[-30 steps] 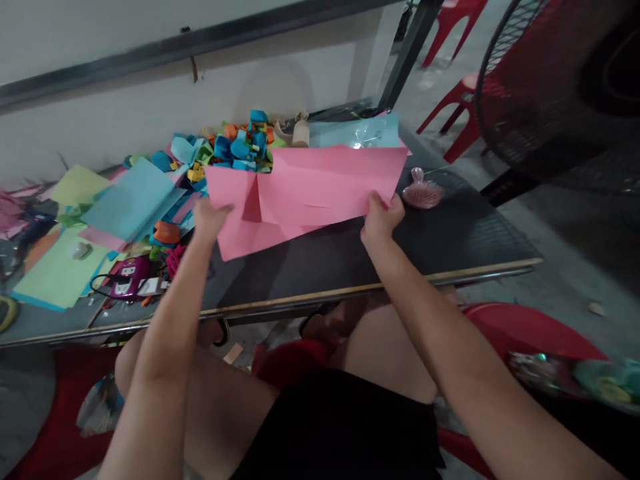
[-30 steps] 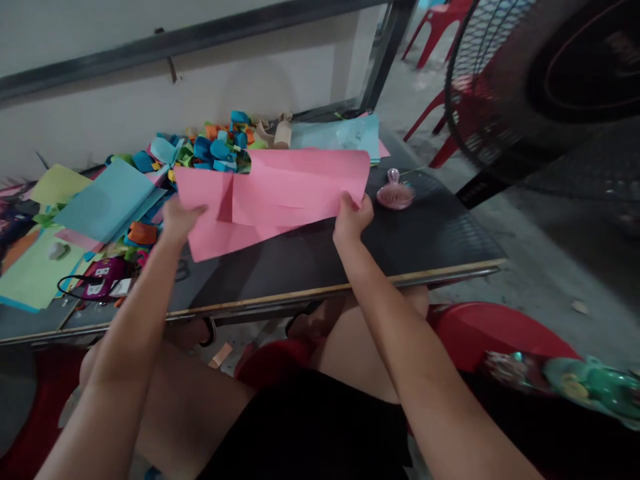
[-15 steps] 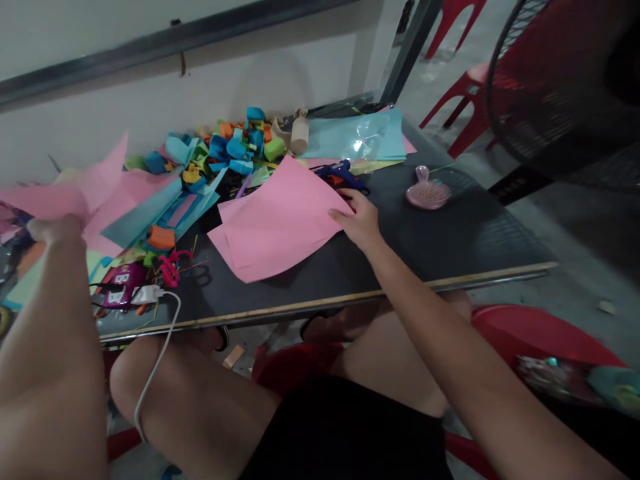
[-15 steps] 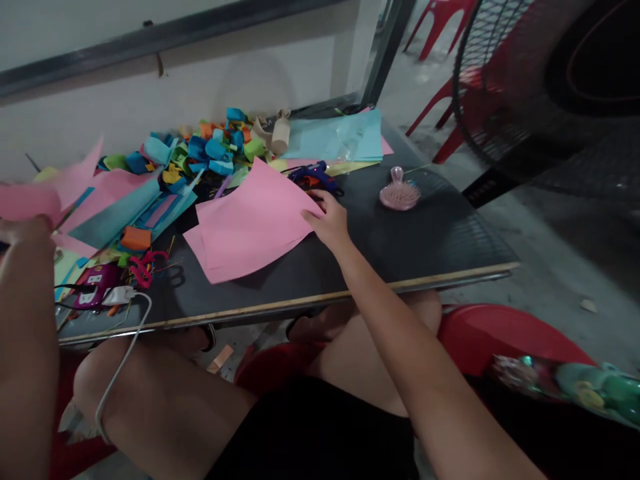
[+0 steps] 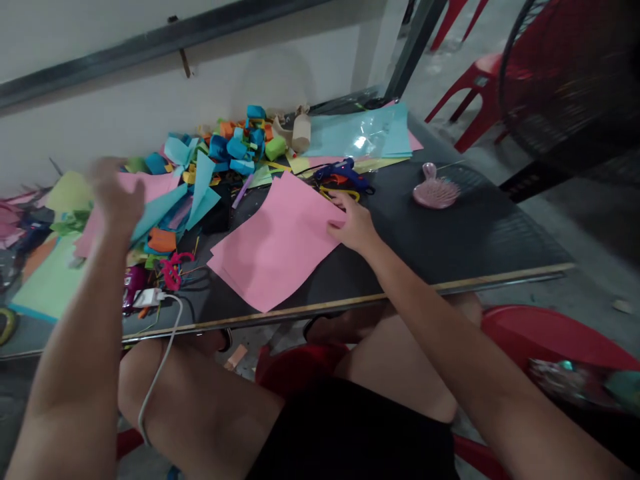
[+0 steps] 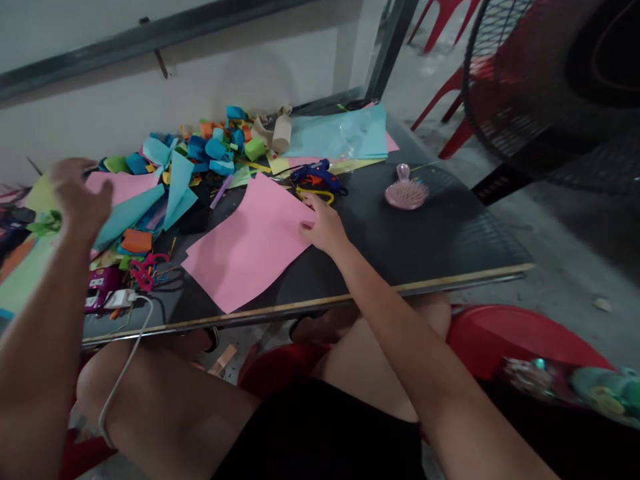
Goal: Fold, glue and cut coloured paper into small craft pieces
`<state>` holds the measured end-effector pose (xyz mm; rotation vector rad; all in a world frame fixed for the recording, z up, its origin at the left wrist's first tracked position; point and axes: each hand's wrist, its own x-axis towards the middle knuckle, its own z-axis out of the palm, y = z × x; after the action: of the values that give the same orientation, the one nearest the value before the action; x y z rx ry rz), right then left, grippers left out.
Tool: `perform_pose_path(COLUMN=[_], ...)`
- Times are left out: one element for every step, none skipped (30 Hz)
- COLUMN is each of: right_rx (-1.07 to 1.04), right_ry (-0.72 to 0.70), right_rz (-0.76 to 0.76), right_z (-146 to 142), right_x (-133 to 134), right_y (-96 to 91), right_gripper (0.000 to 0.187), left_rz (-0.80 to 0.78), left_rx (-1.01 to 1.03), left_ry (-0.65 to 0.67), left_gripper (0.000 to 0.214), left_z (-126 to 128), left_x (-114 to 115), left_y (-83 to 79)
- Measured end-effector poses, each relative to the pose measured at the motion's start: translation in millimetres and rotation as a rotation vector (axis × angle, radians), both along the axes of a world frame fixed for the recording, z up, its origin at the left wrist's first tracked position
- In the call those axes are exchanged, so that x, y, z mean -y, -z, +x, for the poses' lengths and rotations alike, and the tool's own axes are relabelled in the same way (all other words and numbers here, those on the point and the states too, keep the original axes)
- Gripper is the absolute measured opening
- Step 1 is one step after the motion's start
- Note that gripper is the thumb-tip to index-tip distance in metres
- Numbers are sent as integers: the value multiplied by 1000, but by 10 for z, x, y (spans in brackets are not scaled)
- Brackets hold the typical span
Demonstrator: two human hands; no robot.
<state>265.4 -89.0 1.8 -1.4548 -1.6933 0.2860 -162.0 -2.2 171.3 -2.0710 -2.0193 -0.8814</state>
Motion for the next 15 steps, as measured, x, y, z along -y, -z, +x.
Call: perform_pose_path(right_rx=[22, 48, 77, 107, 135, 162, 185, 204, 220, 234, 248, 260, 273, 288, 305], right_ry=[-18, -39, -61, -85, -110, -134, -154, -170, -181, -183, -177, -164, -148, -135, -125], right_rz=[-8, -13, -14, -12, -7, -2, 6, 13, 18, 22, 25, 27, 27, 26, 26], right_z=[-5, -9, -14, -20, -26, -33, -40, -48, -56, -64, -72, -79, -85, -91, -97], right_x=[1, 3, 6, 9, 13, 18, 22, 27, 30, 32, 32, 28, 21, 9, -8], right_y=[1, 1, -2, -6, -13, -21, -31, -42, -52, -62, -71, -78, -84, -88, -92], right_gripper=[69, 69, 68, 68, 68, 69, 69, 70, 70, 69, 69, 67, 66, 65, 64], left_rz=[-26, -80, -142, -202, -265, -332, -381, -412, -421, -415, -410, -411, -412, -410, -400], left_rx=[-11, -15, -23, -31, -37, -36, -11, 40, 115, 203, 301, 391, 463, 513, 541], left_ry=[63, 174, 281, 382, 465, 507, 516, 505, 478, 457, 453, 469, 497, 533, 564], left_gripper=[40, 37, 37, 44, 54, 67, 81, 93, 99, 97, 87, 71, 53, 36, 25], left_z=[225, 459, 689, 903, 1090, 1244, 1359, 1437, 1482, 1498, 1494, 1476, 1453, 1430, 1409], left_x=[35, 75, 114, 148, 171, 181, 178, 163, 140, 112, 86, 65, 51, 45, 45], left_y=[94, 211, 346, 494, 647, 795, 933, 1053, 1153, 1231, 1290, 1333, 1366, 1392, 1417])
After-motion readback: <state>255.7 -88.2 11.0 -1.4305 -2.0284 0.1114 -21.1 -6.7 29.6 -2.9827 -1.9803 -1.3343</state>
